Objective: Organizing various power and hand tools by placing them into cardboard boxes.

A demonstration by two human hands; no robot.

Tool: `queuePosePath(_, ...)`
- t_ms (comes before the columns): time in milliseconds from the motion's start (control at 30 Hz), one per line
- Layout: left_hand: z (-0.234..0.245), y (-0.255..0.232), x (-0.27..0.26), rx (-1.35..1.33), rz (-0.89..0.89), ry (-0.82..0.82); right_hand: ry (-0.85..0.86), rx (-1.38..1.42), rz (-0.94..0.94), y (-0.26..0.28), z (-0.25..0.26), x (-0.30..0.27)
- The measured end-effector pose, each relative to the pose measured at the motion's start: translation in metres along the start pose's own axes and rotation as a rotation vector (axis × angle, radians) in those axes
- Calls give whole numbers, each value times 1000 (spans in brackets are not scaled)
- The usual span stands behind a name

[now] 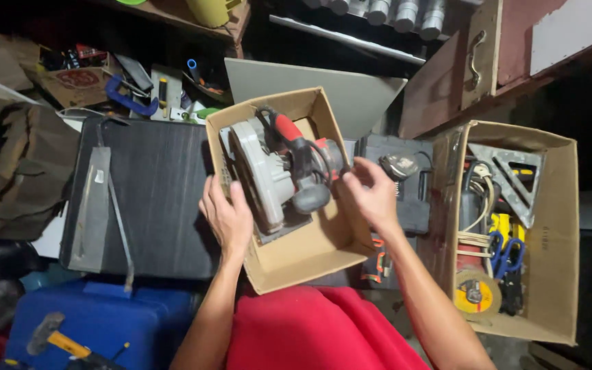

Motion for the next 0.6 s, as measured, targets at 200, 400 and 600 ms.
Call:
queuePosePath(200,-17,-80,21,-311,258,162,90,-322,149,-29,-16,-22)
queuePosePath(400,-49,-67,25,-129,438,138,131,-228,33,-54,-21,-21)
queuePosePath(600,-63,-51,34,-101,445,235,119,-176,82,-45,-21,-21)
Point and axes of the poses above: each hand's wrist, its own x-axis towards the middle knuckle, its own z-axis out of the back of the hand, y = z × x, the point moved 3 cm from there along x, towards the middle knuckle, and after that the axes turned 5 degrees about y, right-handed, at the moved point
